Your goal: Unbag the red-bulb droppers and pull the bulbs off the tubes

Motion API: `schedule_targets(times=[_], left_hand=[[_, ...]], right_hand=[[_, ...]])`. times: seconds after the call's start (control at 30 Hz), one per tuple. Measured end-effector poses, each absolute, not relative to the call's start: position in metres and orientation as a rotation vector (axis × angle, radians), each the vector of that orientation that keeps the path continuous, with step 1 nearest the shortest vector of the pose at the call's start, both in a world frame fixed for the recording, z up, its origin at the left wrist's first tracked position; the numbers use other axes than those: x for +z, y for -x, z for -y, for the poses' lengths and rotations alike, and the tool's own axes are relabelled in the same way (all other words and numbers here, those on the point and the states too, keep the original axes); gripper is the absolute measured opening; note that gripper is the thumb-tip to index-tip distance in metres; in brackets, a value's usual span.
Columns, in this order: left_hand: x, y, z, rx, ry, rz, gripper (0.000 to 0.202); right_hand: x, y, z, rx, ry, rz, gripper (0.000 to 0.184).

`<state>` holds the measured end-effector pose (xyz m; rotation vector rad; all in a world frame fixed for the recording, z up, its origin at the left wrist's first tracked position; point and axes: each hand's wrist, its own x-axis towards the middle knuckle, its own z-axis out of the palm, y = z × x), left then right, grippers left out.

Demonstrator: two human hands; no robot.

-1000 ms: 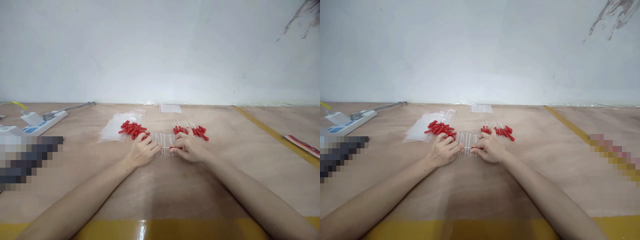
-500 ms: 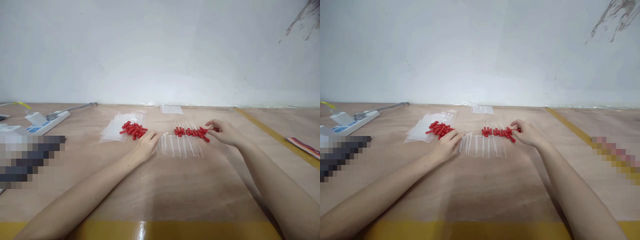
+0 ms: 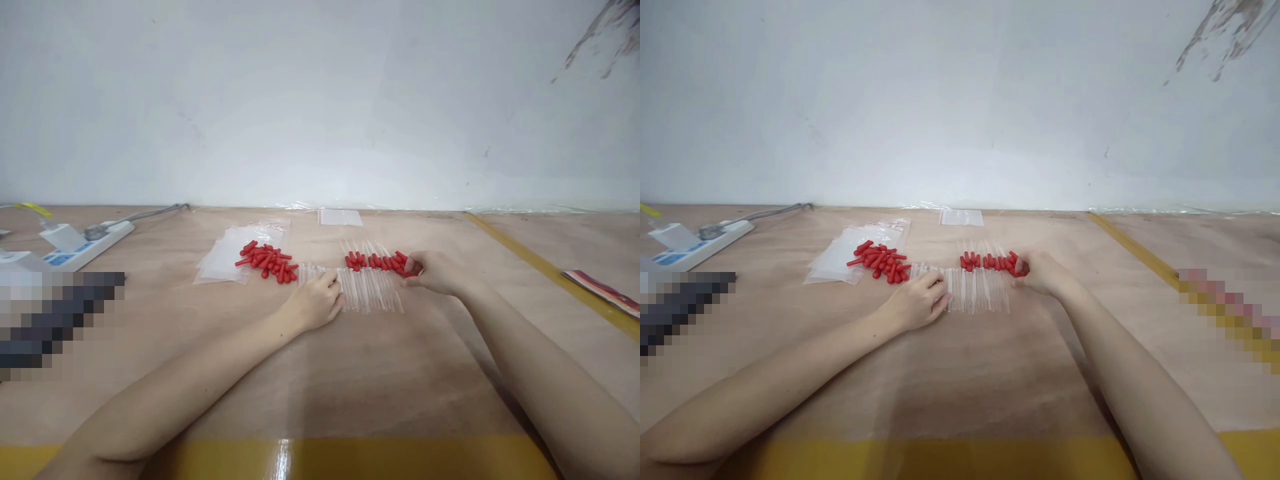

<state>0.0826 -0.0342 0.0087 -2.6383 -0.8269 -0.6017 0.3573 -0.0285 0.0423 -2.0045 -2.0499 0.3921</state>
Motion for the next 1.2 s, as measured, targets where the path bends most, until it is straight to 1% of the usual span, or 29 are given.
schedule_targets(times=[0.2, 0.33, 0.47, 0.6, 0.7, 0.83, 1.03, 1.2], left_hand=[[0.005, -0.082, 0.041, -0.717, 2.729, 0.860, 0.028], [0.006, -0.079, 0.040, -0.810, 2.744, 0.865, 0.028], [0.010, -0.064, 0.033, -0.872, 2.680, 0.862, 0.023], [0.009, -0.043, 0.028, -0.921, 2.584, 0.738, 0.016], [0.005, -0.036, 0.028, -0.991, 2.554, 0.776, 0.014], [0.001, -0.036, 0.028, -1.085, 2.543, 0.899, 0.015], [0.001, -0.034, 0.024, -1.144, 2.522, 0.926, 0.011], [0.000, -0.032, 0.023, -1.151, 2.511, 0.943, 0.011]], right_hand=[[0.042, -0.348, 0.031, 0.420, 1.994, 2.045, 0.018], [0.044, -0.347, 0.032, 0.509, 2.027, 1.964, 0.010], [0.043, -0.349, 0.030, 0.476, 2.083, 1.891, 0.003], [0.045, -0.347, 0.030, 0.421, 2.135, 1.871, 0.005], [0.045, -0.346, 0.031, 0.369, 2.143, 1.874, 0.005], [0.043, -0.340, 0.031, 0.116, 2.087, 1.874, 0.011], [0.038, -0.305, 0.017, -0.026, 1.956, 1.926, 0.026], [0.039, -0.279, -0.003, -0.022, 2.139, 1.991, 0.040]])
